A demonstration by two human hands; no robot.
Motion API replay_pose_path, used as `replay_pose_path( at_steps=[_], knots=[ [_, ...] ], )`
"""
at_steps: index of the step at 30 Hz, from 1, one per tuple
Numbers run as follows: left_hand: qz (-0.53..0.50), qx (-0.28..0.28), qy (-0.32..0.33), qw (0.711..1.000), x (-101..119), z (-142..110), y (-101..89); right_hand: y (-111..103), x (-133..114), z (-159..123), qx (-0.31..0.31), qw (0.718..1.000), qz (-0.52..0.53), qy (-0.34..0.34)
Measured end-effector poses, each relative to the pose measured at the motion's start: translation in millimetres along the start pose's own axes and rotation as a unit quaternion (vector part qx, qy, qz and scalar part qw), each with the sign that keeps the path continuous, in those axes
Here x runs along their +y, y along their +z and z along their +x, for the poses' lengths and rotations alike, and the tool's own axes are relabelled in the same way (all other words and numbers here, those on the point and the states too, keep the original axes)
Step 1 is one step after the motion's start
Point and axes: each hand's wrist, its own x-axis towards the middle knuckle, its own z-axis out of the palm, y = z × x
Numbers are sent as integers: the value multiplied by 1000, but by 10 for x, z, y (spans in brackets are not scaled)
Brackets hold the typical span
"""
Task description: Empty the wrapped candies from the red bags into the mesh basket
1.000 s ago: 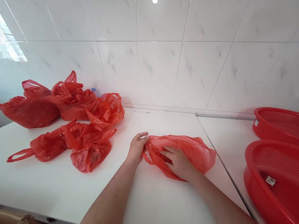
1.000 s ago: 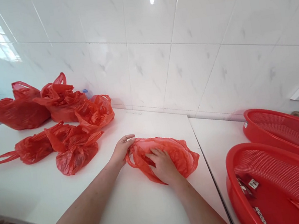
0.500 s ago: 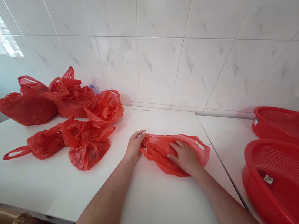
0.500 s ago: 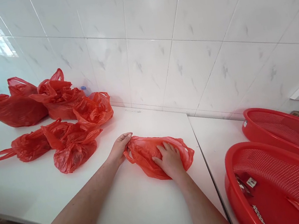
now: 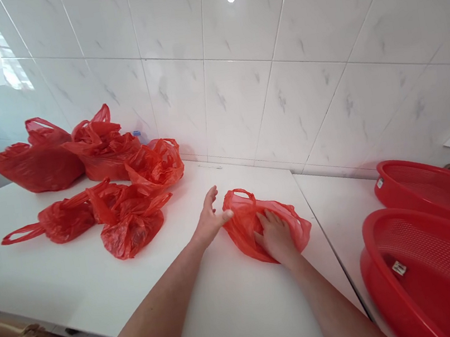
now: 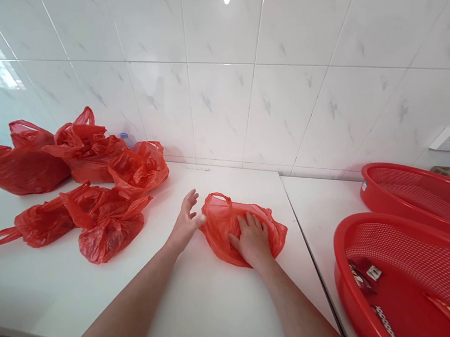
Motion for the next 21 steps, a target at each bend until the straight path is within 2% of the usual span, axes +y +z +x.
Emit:
replay_pose_path(
  at_steps=[4, 8, 10, 13, 15, 18, 21],
  knots=[
    [173, -13, 112, 978, 95, -115, 244, 31, -82, 35, -12, 999, -7, 37],
    [226, 44, 101, 968, 98, -184, 423, 18, -131, 46, 7, 999, 2, 43],
    [203, 66, 64, 975, 45, -167, 397, -38, -115, 31, 54, 998, 9, 34],
    [128, 91, -36, 987, -57, -88, 257, -147, -44, -1, 143, 989, 20, 29],
    [64, 113, -101, 986, -108, -29, 167, -195, 18, -17, 163, 986, 32, 32],
    [-26, 145, -148, 978, -137, 23, 111, -197, 97, -22, 123, 991, 34, 38],
    [-87, 157, -146, 973, -122, 25, 125, -157, 129, -12, 58, 997, 23, 39]
  ],
)
